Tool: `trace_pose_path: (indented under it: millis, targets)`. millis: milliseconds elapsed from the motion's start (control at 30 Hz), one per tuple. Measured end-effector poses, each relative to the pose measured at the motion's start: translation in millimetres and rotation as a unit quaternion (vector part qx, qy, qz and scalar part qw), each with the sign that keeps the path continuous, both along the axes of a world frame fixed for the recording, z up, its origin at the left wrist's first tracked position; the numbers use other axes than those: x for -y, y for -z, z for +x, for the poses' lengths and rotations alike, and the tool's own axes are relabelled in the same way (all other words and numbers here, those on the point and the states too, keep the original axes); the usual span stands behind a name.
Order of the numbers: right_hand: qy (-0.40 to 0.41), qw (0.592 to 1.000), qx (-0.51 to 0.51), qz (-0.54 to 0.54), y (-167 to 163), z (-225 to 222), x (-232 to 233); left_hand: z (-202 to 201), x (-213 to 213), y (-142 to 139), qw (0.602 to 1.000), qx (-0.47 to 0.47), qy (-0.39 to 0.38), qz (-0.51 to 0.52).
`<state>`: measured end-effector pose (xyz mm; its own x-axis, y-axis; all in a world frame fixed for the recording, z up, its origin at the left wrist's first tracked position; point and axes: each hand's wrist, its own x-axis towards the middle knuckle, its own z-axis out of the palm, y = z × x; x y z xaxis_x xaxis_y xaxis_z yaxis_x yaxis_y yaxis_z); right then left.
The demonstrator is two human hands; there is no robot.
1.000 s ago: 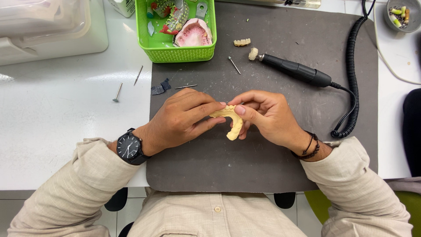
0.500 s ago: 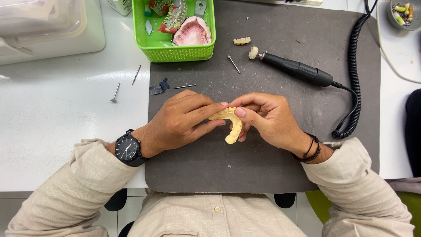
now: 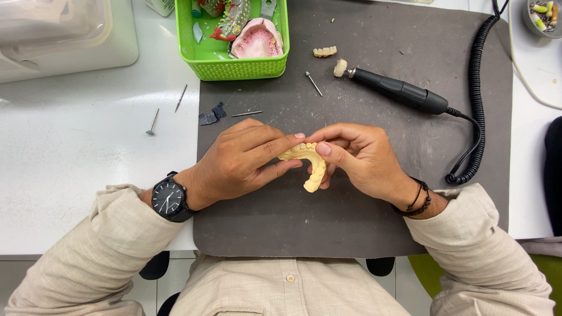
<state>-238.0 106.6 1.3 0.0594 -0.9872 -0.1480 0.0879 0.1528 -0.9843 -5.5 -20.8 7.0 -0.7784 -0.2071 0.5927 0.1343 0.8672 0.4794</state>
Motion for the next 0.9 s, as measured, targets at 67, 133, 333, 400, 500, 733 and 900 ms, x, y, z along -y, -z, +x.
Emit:
trace_pose_path:
  millis: [67,133,333,400,500,733,900]
  targets:
    - [0.001,1.000,-0.004,0.001,0.3,-0.5,-0.5,0.0,-0.2,-0.2,1.000,0.001,0.001,0.001]
    - [0.002,1.000,-0.004,0.002,0.7,-0.5,-0.5,-0.1,0.1,-0.5,1.000,0.002,0.000,0.001]
    - [-0.002,1.000,0.000,-0.006,0.3,-0.6,-0.3,-0.5,0.8,-1.5,1.000,0.002,-0.003,0.002]
    - [-0.002,1.000,0.003,-0.008,-0.6,0.0,-0.3,-0.1,0.8,-1.7,1.000,-0.001,-0.003,0.005]
    - [-0.006,1.000,0.006,-0.012,-2.6,1.4,0.2,1.2,0.6,-2.1,1.000,-0.014,-0.021,-0.008]
    - [-0.017,0.998,-0.048,-0.040,-4.8,5.8,3.5,2.2,0.1,-4.0,0.999,-0.024,-0.037,-0.001]
    - [-0.009,0.991,-0.081,-0.105,-6.9,7.3,4.1,-0.1,-5.3,-7.1,0.998,-0.026,-0.046,0.039]
